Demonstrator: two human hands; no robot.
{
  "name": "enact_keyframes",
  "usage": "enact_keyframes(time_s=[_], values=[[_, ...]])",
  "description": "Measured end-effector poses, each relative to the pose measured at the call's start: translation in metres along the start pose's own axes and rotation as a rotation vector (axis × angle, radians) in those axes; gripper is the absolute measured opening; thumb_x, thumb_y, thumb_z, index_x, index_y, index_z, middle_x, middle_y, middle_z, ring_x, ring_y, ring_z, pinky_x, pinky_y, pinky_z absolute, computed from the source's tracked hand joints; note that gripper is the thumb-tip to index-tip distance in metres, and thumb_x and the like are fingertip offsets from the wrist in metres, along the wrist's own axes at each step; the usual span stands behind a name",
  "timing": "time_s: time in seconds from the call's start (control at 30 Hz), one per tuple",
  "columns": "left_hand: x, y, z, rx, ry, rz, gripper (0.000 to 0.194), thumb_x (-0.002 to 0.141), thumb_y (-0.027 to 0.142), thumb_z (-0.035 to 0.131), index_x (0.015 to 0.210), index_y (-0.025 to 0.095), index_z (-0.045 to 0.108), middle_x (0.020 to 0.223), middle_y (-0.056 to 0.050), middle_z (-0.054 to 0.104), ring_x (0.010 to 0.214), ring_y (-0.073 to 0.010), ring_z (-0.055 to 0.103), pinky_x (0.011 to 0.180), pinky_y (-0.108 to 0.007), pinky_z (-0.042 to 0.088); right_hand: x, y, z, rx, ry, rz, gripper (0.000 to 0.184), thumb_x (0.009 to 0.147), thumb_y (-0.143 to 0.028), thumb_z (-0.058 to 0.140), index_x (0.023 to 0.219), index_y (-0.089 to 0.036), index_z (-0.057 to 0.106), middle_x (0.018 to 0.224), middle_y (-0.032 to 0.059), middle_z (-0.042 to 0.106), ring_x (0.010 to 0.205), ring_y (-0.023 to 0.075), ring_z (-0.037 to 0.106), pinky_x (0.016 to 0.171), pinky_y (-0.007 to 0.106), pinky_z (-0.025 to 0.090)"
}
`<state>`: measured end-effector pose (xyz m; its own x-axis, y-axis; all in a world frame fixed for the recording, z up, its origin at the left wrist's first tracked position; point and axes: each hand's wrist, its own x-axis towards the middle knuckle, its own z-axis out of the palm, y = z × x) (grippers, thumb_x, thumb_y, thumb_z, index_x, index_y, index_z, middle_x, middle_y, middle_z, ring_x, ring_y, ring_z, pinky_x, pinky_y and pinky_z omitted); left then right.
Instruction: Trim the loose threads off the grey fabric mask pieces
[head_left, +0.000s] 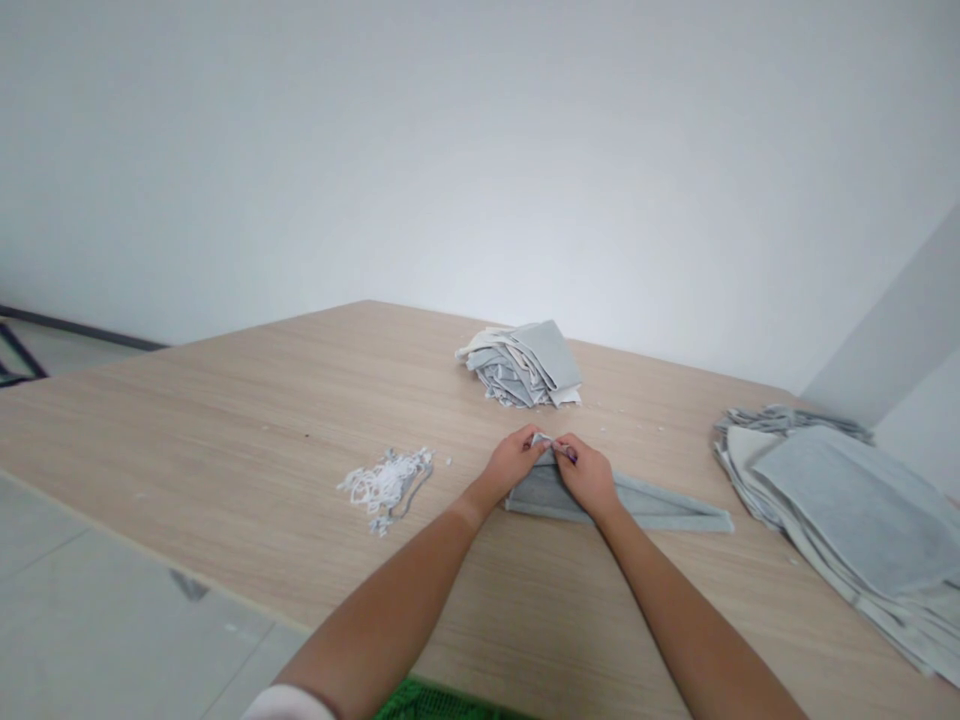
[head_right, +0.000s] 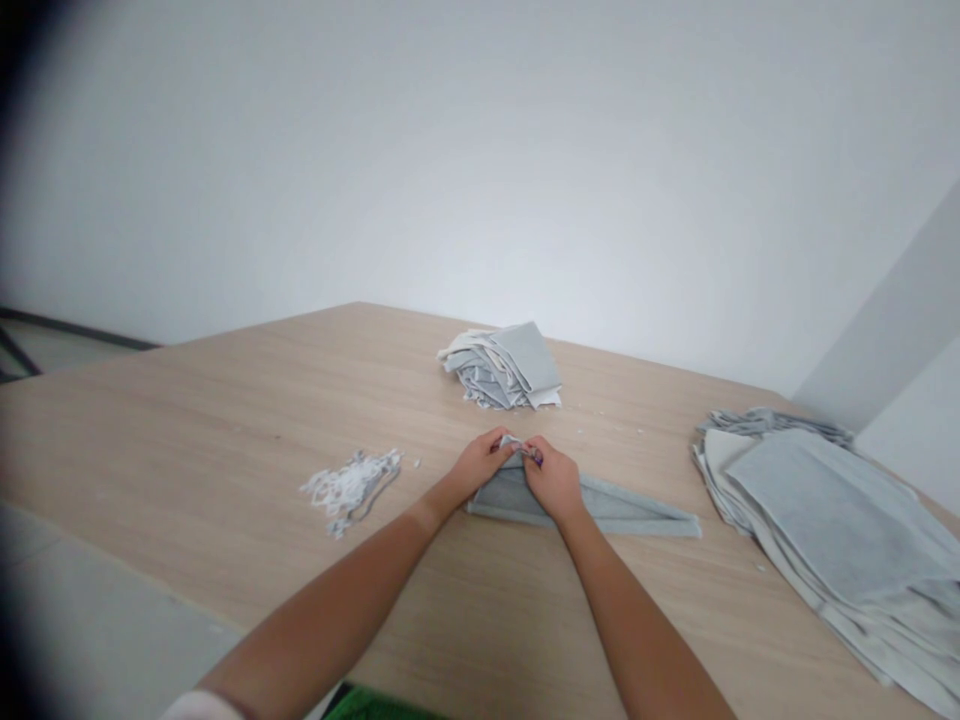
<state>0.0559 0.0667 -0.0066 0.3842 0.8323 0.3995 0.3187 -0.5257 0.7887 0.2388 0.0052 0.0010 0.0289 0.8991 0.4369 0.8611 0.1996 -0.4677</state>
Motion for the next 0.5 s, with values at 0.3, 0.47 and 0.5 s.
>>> enact_keyframes(time_s=[0.3, 0.47, 0.5], values=[[0.004, -0.008, 0.006, -0.027, 0.052, 0.002, 0.025, 0.092, 0.042, 0.058, 0.082, 0.02, 0.063, 0.077, 0.0, 0.063, 0.076, -0.017, 0.057, 0.07, -0.027, 0.043, 0.001, 0.001, 0.001, 0.099, 0.01, -0.005, 0.024, 0.098, -0.041, 0.052, 0.101, -0.03, 0.073, 0.085, 0.0004, 0.075, 0.081, 0.0212, 0.067, 0.071, 0.027, 0.04], [0.006, -0.01, 0.009, -0.089, 0.09, 0.026, 0.025, 0.094, 0.041, 0.055, 0.081, 0.02, 0.061, 0.076, 0.001, 0.062, 0.074, -0.0162, 0.056, 0.072, -0.027, 0.043, 0.003, 0.0, 0.0, 0.135, -0.005, 0.008, 0.026, 0.097, -0.044, 0.053, 0.099, -0.029, 0.074, 0.083, 0.0004, 0.074, 0.079, 0.0208, 0.065, 0.072, 0.028, 0.042], [0.006, -0.01, 0.01, -0.089, 0.09, 0.028, 0.026, 0.095, 0.041, 0.055, 0.082, 0.02, 0.061, 0.077, 0.001, 0.062, 0.074, -0.0162, 0.056, 0.073, -0.027, 0.044, 0.004, -0.001, -0.001, 0.149, -0.006, 0.015, 0.027, 0.097, -0.046, 0.053, 0.098, -0.028, 0.074, 0.082, 0.0004, 0.073, 0.078, 0.0207, 0.065, 0.072, 0.028, 0.042]])
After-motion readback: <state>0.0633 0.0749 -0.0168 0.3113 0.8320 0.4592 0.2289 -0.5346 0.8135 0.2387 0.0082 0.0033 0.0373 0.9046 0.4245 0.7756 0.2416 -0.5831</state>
